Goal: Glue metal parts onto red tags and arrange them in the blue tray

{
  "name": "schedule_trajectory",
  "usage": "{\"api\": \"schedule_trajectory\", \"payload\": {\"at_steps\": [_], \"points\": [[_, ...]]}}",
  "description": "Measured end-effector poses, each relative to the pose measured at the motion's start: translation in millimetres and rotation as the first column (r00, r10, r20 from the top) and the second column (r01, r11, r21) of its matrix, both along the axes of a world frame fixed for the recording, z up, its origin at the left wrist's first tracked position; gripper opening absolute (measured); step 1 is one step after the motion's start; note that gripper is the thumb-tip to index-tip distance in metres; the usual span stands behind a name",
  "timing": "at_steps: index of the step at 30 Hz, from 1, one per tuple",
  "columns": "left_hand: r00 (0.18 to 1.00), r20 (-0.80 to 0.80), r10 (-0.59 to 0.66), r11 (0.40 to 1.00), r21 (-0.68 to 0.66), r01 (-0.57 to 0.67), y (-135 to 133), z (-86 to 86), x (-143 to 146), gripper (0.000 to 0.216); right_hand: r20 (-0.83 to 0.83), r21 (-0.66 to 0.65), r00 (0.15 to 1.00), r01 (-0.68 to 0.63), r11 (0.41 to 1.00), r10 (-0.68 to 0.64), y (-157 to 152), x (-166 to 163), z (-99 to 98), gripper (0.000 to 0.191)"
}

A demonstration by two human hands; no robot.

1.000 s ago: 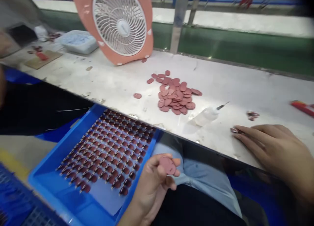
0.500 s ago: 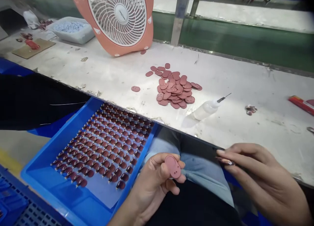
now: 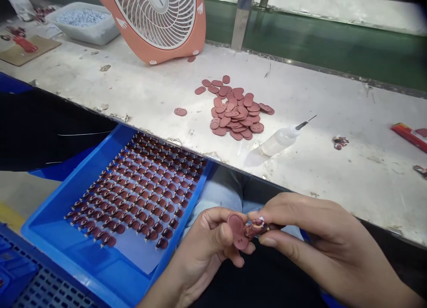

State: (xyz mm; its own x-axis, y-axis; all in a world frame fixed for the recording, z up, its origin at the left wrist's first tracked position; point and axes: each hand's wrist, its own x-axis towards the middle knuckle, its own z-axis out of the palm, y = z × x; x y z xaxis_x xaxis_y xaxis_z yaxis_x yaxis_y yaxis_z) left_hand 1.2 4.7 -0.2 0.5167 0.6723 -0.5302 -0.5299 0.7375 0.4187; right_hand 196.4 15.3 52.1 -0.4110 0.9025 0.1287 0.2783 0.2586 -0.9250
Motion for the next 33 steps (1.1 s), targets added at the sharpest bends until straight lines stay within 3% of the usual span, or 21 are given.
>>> {"api": "schedule_trajectory", "payload": {"at_steps": [8, 20, 33], "points": [[0.999, 0.042, -0.001, 1.0, 0.006, 0.001, 1, -1.2, 2, 0.033, 0.009, -0.029, 0.996, -0.083, 0.996, 0.084, 5, 1, -0.7, 0.027], [1.0, 0.014, 0.005, 0.999, -0.043, -0.004, 1, -1.5, 3, 0.033, 0.092, 0.036, 0.982, -0.17, 0.985, 0.166, 11, 3, 4.8, 0.015], [1.0, -0.019, 0.017, 0.995, -0.097, -0.018, -1, -3.8, 4, 0.041, 0.212, 0.188, 0.955, -0.249, 0.95, 0.209, 12, -3, 10.0, 0.015]]}}
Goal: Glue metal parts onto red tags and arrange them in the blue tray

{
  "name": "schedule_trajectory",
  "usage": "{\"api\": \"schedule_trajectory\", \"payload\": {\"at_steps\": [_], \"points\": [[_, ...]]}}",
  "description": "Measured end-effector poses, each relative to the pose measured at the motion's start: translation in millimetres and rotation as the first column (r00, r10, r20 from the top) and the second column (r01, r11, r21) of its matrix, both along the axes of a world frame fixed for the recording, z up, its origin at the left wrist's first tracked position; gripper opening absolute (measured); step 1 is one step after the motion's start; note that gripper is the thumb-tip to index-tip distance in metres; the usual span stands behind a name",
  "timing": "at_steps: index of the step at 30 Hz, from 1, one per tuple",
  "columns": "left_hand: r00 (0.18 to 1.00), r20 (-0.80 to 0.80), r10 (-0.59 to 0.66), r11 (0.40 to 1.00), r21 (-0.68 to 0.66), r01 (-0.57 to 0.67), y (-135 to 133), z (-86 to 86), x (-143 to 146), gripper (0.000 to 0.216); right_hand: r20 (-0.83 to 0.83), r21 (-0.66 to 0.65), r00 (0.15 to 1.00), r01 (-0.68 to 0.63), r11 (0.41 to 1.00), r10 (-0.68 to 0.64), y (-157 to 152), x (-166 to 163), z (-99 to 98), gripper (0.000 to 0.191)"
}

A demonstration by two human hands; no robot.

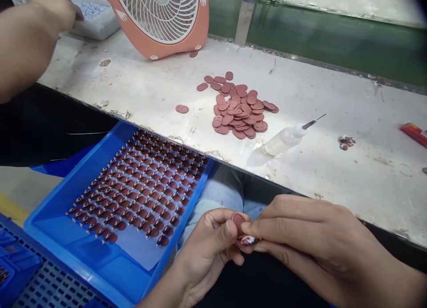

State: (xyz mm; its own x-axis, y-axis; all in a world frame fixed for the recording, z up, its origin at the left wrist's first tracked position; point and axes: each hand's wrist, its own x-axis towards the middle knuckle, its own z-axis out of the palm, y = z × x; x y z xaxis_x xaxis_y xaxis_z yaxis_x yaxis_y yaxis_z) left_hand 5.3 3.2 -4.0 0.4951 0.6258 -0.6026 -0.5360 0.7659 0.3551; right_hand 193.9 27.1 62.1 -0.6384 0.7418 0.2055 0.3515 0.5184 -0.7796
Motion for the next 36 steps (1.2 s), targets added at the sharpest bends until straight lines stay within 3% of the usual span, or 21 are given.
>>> {"api": "schedule_trajectory", "payload": {"at_steps": [10, 21, 27, 36], "points": [[0.999, -0.041, 0.022, 0.999, -0.043, -0.023, -3, 1.8, 1, 0.044, -0.031, 0.039, 0.999, 0.027, 0.999, -0.026, -1, -5, -1.2, 0.014], [0.999, -0.013, 0.048, 0.998, -0.032, -0.048, -8, 9.2, -1, 0.04, -0.036, 0.005, 0.998, 0.052, 0.999, -0.051, -10, -3, -0.8, 0.03], [0.998, -0.003, 0.059, 0.997, -0.051, -0.059, -7, 8.5, -1, 0.038, -0.087, -0.004, 0.995, 0.056, 0.998, -0.056, -6, -10, 0.5, 0.021], [0.996, 0.056, 0.063, 0.998, -0.034, -0.062, -6, 2.8, -1, 0.033, -0.006, 0.023, 0.999, 0.045, 0.999, -0.045, -9, -6, -8.1, 0.019]]}}
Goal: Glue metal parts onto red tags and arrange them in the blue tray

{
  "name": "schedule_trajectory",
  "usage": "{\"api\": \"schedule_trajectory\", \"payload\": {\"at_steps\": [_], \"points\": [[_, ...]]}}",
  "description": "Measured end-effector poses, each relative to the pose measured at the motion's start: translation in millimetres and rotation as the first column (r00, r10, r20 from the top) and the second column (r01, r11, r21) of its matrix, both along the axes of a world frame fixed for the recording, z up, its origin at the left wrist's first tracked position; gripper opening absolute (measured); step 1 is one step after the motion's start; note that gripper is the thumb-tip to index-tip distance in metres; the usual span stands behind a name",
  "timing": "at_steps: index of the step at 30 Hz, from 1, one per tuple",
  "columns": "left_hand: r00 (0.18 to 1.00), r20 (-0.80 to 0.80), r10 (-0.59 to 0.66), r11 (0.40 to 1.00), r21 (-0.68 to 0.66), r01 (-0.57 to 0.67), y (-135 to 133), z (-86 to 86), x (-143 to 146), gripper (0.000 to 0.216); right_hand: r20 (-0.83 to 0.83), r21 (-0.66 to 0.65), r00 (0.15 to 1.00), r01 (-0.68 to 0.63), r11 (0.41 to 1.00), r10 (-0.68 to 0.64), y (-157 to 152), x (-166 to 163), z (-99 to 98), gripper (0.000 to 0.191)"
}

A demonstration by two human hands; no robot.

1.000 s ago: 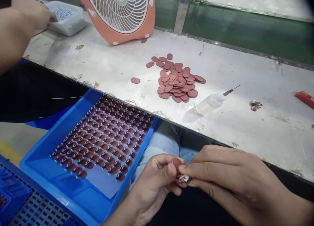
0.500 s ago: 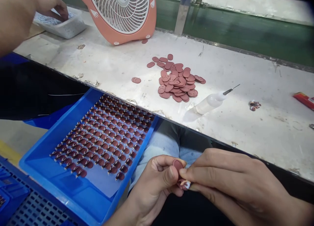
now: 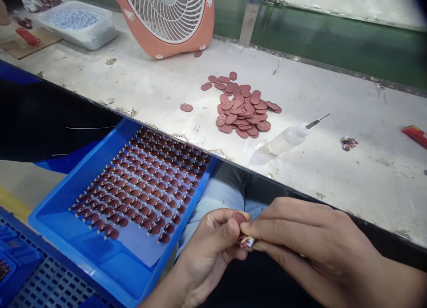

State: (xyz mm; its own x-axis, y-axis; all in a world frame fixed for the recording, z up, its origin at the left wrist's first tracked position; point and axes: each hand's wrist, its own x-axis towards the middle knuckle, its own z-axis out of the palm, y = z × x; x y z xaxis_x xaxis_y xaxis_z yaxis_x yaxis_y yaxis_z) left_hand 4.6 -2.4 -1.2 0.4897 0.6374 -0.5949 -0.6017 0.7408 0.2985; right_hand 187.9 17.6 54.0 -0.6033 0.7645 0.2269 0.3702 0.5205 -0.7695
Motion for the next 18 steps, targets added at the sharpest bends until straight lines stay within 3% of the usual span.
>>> {"api": "schedule_trajectory", "payload": {"at_steps": [10, 15, 18], "points": [[0.995, 0.098, -0.02, 0.999, 0.029, 0.018, 1, -11.0, -2, 0.027, 0.066, -0.061, 0.997, -0.04, 0.997, 0.043, 6, 2, 5.1, 0.013], [0.985, 0.17, -0.02, 0.999, 0.041, 0.013, 1, -19.5, -5, 0.023, 0.098, -0.021, 0.995, 0.023, 1.0, -0.021, 7, 4, 5.7, 0.041], [0.98, 0.196, -0.027, 0.999, 0.033, 0.021, 3, -21.5, -7, 0.029, 0.059, -0.021, 0.997, 0.041, 0.999, -0.04, 9, 4, 1.9, 0.035]]}}
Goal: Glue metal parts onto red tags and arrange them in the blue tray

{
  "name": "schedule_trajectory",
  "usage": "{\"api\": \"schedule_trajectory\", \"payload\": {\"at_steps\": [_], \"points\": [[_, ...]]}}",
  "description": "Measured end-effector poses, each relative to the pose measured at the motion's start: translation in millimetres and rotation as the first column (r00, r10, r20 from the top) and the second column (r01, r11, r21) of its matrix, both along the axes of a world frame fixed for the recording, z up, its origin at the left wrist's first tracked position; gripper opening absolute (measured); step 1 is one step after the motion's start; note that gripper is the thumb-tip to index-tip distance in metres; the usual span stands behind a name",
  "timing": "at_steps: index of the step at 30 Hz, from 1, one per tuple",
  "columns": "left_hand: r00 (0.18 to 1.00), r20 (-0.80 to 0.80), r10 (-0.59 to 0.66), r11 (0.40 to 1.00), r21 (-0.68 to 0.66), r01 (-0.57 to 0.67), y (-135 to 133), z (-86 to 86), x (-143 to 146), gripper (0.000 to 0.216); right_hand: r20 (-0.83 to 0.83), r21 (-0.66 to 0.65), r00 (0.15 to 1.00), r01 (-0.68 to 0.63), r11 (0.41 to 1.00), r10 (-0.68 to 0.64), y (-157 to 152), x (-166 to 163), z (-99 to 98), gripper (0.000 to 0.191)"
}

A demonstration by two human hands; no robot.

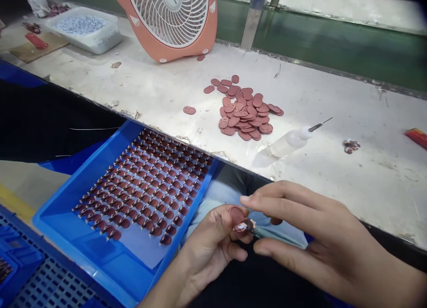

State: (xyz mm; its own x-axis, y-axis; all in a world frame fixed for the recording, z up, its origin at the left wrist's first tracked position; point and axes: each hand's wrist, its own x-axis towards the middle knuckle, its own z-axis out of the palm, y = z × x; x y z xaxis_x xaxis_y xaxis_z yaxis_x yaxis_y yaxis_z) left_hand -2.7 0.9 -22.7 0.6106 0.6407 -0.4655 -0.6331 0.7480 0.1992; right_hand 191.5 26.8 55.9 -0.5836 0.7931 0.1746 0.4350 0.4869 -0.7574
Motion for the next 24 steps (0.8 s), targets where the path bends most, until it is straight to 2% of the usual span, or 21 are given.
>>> {"api": "schedule_trajectory", "payload": {"at_steps": [8, 11, 13, 15, 17, 19, 21, 24], "points": [[0.999, -0.036, -0.013, 1.0, 0.027, 0.013, 5, 0.4, -2, 0.033, -0.081, -0.058, 0.997, 0.0, 0.998, -0.004, 3, -5, -10.0, 0.025], [0.998, -0.052, -0.024, 0.998, 0.062, 0.027, 9, 0.9, -1, 0.045, -0.124, -0.073, 0.992, 0.009, 0.997, -0.018, 3, -6, -13.4, 0.022], [0.996, -0.091, -0.002, 0.997, 0.071, 0.009, 10, 1.5, 0, 0.061, -0.134, 0.014, 0.989, 0.061, 0.998, -0.059, 2, -9, -18.5, 0.02], [0.971, -0.209, 0.118, 0.99, 0.1, -0.099, 9, 2.7, 0, 0.064, -0.105, 0.195, 0.985, 0.158, 0.968, -0.14, -1, -13, -26.5, 0.02], [0.872, -0.377, 0.311, 0.947, 0.203, -0.25, 6, 4.7, 0, 0.05, -0.075, 0.39, 0.972, 0.234, 0.891, -0.223, -4, -19, -36.2, 0.023], [0.744, -0.482, 0.462, 0.881, 0.346, -0.322, 2, 7.4, 0, 0.038, -0.064, 0.522, 0.966, 0.246, 0.816, -0.25, -6, -26, -45.4, 0.026], [0.688, -0.508, 0.518, 0.842, 0.444, -0.307, 0, 10.5, 1, 0.033, -0.065, 0.59, 0.968, 0.232, 0.773, -0.24, -7, -34, -52.5, 0.022], [0.671, -0.522, 0.526, 0.83, 0.486, -0.273, 1, 14.8, 1, 0.026, -0.074, 0.602, 0.975, 0.212, 0.77, -0.21, -4, -43, -57.8, 0.017]]}}
